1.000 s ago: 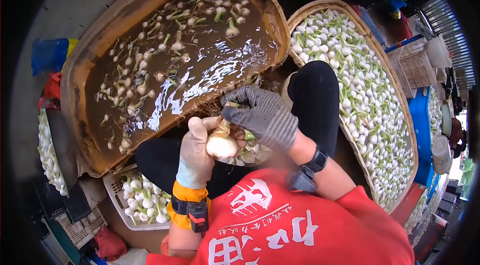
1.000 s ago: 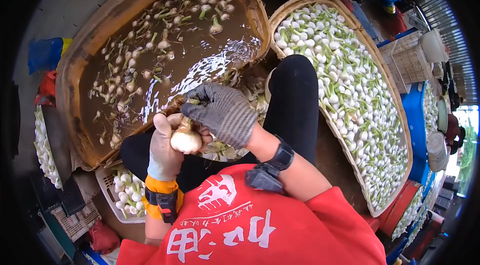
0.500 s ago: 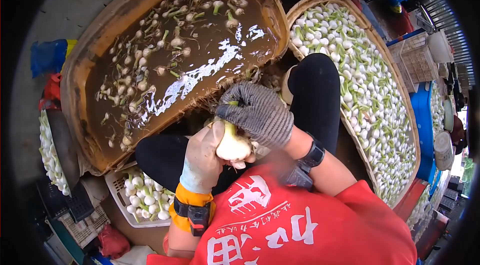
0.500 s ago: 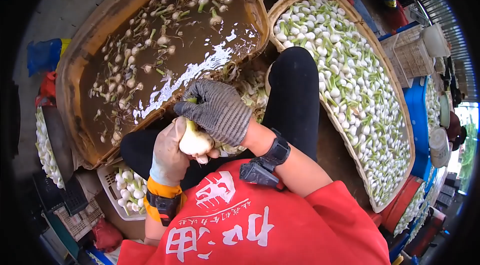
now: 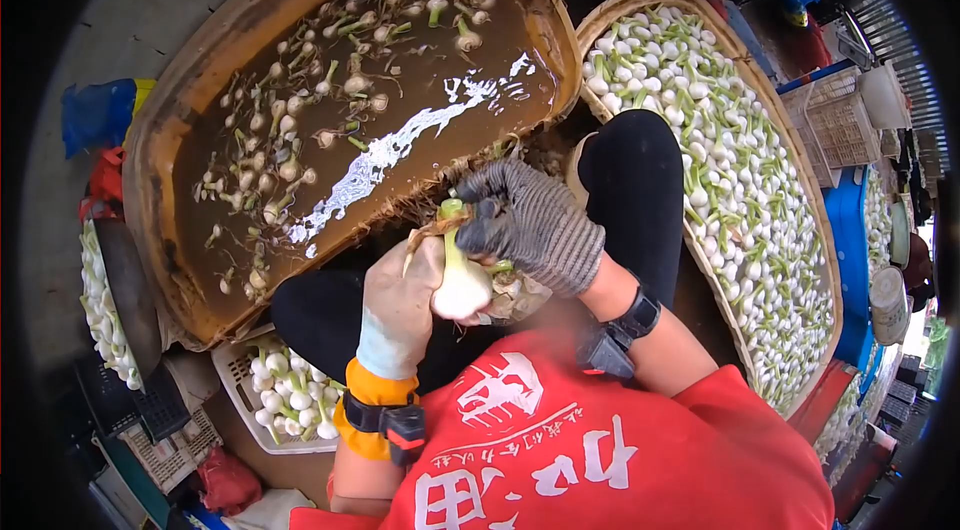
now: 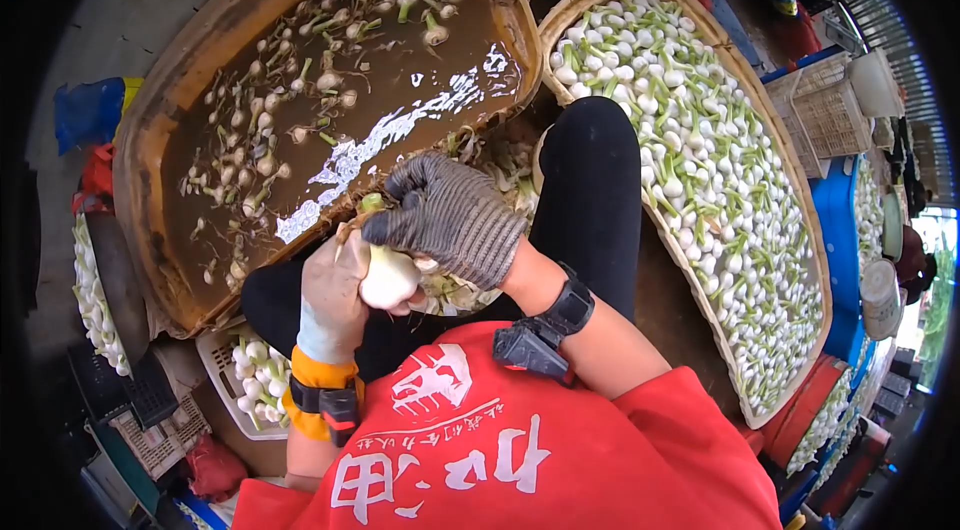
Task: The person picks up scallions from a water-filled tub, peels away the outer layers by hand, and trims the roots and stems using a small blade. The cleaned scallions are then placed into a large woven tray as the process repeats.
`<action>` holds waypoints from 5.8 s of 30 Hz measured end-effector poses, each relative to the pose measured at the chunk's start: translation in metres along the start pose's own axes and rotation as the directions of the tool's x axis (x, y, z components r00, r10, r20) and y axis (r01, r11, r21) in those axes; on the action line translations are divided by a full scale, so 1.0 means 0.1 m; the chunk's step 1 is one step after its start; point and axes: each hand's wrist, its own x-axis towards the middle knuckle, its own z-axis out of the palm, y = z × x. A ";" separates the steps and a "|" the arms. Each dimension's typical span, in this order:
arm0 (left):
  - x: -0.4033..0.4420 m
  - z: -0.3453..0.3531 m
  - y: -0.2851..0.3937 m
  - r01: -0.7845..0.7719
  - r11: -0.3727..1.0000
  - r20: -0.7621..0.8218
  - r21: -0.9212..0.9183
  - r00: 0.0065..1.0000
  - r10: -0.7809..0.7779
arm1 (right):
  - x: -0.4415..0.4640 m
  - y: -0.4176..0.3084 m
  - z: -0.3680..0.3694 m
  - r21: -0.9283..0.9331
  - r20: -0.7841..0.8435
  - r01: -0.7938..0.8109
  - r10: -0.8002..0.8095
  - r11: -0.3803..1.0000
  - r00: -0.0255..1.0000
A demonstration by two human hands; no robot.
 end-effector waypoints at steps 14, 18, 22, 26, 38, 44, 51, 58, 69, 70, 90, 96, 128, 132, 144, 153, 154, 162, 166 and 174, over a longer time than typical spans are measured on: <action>0.01 -0.24 0.24 -0.034 0.999 -0.135 -0.003 0.990 0.034 | -0.02 0.02 -0.28 0.587 0.214 -0.388 0.325 0.711 0.921; 0.23 -0.40 -0.25 -0.145 0.886 0.025 0.440 0.988 0.150 | 0.15 0.19 -0.42 0.216 0.134 0.053 -0.083 0.975 0.988; 0.21 -0.16 0.11 -0.075 0.995 0.388 -0.063 0.917 0.094 | 0.38 -0.10 -0.32 -0.239 0.478 0.099 0.029 0.966 0.878; 0.33 -0.22 -0.16 -0.048 0.866 0.286 -0.498 0.933 0.216 | 0.55 0.32 -0.03 -0.578 0.010 0.408 -0.494 0.707 0.869; 0.12 -0.07 -0.16 -0.251 0.815 0.022 -0.522 0.951 0.307 | -0.14 -0.05 0.02 -0.601 0.174 0.461 -0.457 0.653 0.873; 0.05 -0.04 -0.10 -0.445 0.788 -0.002 -0.425 0.871 0.491 | -0.20 -0.31 0.19 -0.604 0.159 0.339 -0.308 0.721 0.938; -0.01 0.04 0.03 -0.361 0.626 -0.028 -0.692 0.879 0.475 | 0.49 -0.08 -0.23 -0.603 -0.291 0.134 -0.373 0.787 0.881; 0.12 0.03 0.01 -0.533 0.745 -0.264 -0.401 0.846 0.463 | -0.15 -0.25 0.20 -0.690 0.163 0.329 -0.305 0.645 0.938; 0.08 0.01 0.12 -0.564 0.721 -0.199 -0.403 0.823 0.532 | 0.08 -0.35 0.21 -0.586 -0.041 0.357 -0.466 0.728 0.884; 0.07 0.00 0.13 -0.536 0.663 -0.170 -0.522 0.827 0.536 | 0.21 -0.35 0.15 -0.523 -0.181 0.342 -0.494 0.781 0.850; 0.34 -0.22 0.27 -0.557 0.501 -0.121 -0.662 0.739 0.663 | 0.63 0.10 -0.12 0.072 -0.384 0.159 -0.120 0.985 0.916; 0.41 -0.47 0.23 -0.657 0.616 -0.103 -0.434 0.715 0.691 | 0.22 -0.06 0.25 -0.376 0.241 0.156 -0.066 0.914 0.968; 2.41 -3.63 -0.67 0.323 -0.068 -0.327 0.944 0.888 -0.322 | 0.66 1.38 0.03 -0.644 0.569 0.166 0.322 0.747 0.757; 2.68 -4.00 -1.33 0.134 0.509 0.084 0.850 0.920 -0.383 | 0.73 1.06 0.09 -0.689 0.444 0.087 0.325 0.720 0.835; 0.86 -0.96 -0.12 0.102 0.577 0.077 -0.810 0.995 -0.067 | 0.50 0.38 0.23 -0.725 0.401 0.431 -0.179 0.538 0.898; 0.42 -0.31 0.12 0.147 0.681 -0.031 -0.717 0.970 -0.243 | 0.36 -0.01 0.20 -0.672 0.387 0.531 -0.367 0.516 0.846; 0.39 -0.27 0.11 0.141 0.685 -0.033 -0.715 0.971 -0.235 | 0.34 -0.03 0.19 -0.642 0.438 0.597 -0.408 0.482 0.801; 0.19 0.03 0.13 0.140 0.855 -0.402 -0.499 0.837 -0.371 | 0.19 -0.06 0.11 -0.534 0.569 0.699 -0.409 0.476 0.713; 0.19 -0.03 -0.04 0.139 0.935 -0.326 -0.328 0.912 -0.250 | 0.12 -0.17 0.15 -0.638 0.518 0.553 -0.232 0.537 0.823; -0.05 -0.11 0.08 -0.014 0.994 0.072 -0.107 0.997 0.022 | 0.51 0.01 -0.15 -0.718 -0.186 0.029 -0.231 0.696 0.955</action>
